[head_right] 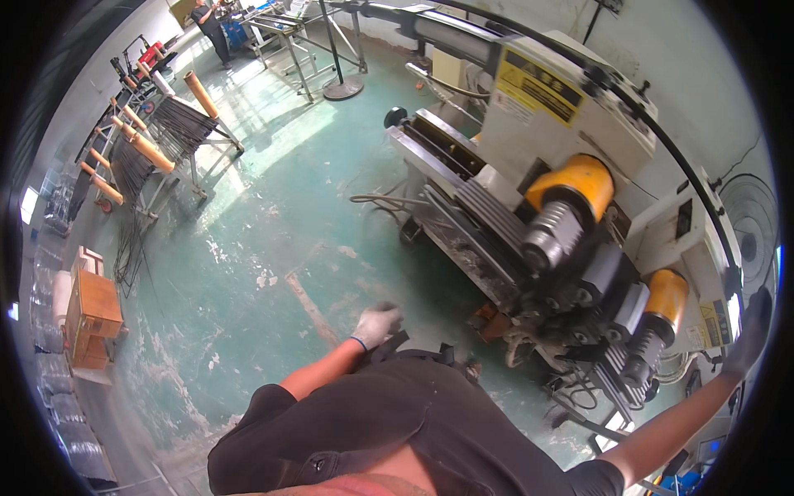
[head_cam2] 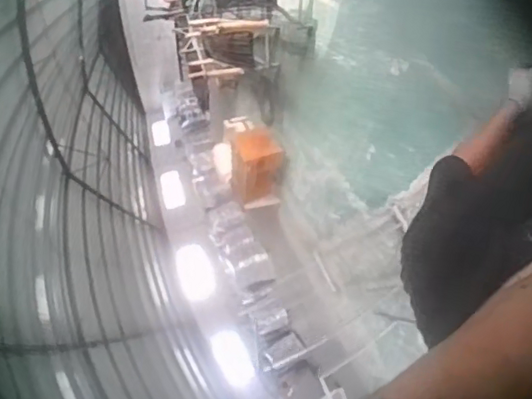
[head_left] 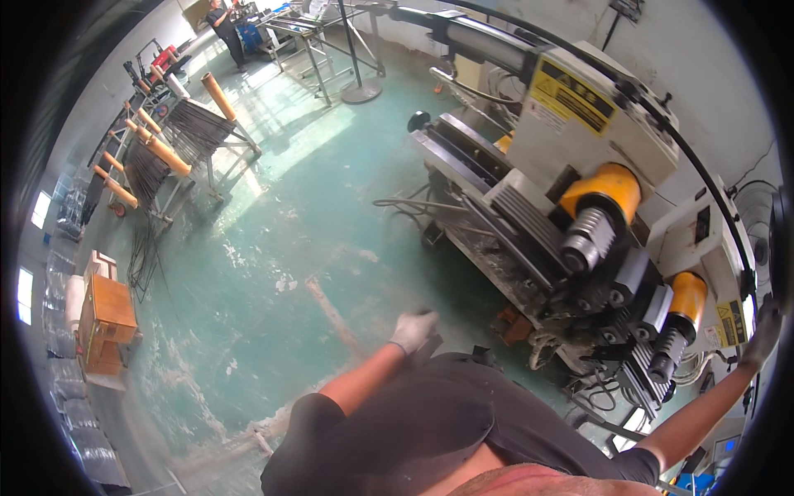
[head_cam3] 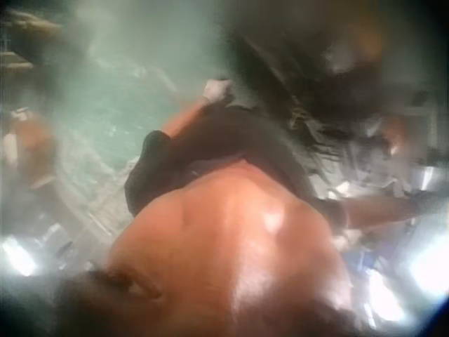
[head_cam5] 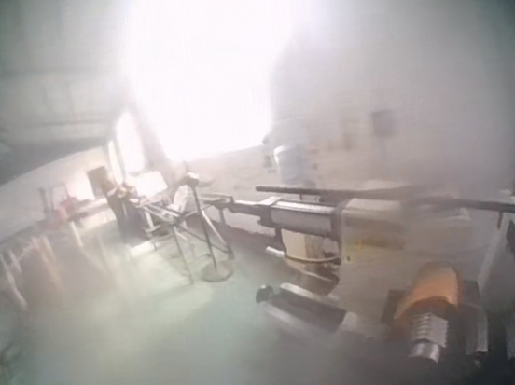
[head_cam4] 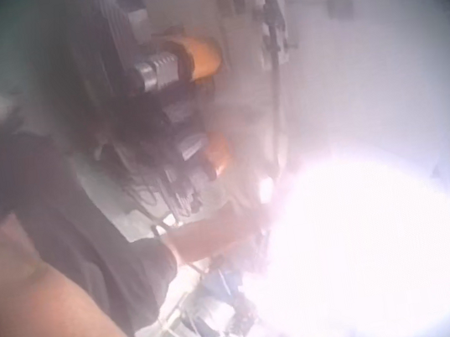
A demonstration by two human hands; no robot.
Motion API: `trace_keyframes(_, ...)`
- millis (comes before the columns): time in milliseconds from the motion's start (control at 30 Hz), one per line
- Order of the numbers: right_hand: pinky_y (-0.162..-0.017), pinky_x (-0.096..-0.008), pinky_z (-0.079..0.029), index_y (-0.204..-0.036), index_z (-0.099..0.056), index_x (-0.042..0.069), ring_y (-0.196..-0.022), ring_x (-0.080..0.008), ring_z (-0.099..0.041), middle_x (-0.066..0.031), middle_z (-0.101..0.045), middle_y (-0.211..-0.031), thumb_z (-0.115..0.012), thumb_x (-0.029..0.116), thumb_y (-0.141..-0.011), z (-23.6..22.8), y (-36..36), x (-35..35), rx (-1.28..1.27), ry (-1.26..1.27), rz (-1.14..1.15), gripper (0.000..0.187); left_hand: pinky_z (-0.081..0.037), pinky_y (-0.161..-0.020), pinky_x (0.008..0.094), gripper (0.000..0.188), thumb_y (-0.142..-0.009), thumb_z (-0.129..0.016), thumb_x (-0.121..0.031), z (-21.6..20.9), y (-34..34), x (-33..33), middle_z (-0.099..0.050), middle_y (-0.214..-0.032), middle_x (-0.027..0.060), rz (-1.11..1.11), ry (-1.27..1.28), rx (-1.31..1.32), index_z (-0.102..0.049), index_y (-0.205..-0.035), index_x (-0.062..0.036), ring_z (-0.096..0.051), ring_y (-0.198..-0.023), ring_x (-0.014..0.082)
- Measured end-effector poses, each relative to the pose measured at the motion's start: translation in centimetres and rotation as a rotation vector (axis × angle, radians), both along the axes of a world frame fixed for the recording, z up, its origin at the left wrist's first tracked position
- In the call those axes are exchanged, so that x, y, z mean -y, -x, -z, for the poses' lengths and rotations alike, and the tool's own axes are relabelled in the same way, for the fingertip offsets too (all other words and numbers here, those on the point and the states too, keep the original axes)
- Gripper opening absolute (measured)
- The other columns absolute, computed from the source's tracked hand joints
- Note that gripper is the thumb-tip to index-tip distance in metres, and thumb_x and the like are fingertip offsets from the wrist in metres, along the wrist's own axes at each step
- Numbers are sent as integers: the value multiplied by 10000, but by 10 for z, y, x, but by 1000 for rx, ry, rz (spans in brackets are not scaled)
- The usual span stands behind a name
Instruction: The person feeds long metal rods into a bending machine, bends them, and removes the finished pieces. They then measure a rod on a wooden table and adjust the machine's bending arm using a wrench.
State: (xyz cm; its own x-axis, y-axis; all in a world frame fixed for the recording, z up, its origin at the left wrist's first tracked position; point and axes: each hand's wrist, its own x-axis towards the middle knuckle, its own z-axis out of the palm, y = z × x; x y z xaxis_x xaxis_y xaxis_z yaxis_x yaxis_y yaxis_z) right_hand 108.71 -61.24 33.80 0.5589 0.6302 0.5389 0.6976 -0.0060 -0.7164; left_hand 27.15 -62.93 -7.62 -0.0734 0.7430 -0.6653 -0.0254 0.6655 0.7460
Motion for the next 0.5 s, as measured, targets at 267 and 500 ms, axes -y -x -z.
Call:
trace_keyframes(267,-771,-297,-509,-1073,-702,43,-825,-123,-594,1,-626,-904,-669,-17,-978,133,551,-32,-33,266,-357,118,-602,-865,369,367,-1039,-713,-273,-83,139,-99,-734,-1070,105,27,-278,240,-660,-1271,6,-719,-947,206)
trace_keyframes(500,-730,-317,-531,-1068,-722,22,-768,-126,-601,-29,-682,-826,-738,12,-986,279,763,-138,-417,670,-722,85,-570,-910,348,329,-1089,-692,-265,-115,183,-170,-723,-1113,81,78,-425,524,-655,-1285,-4,-687,-999,175)
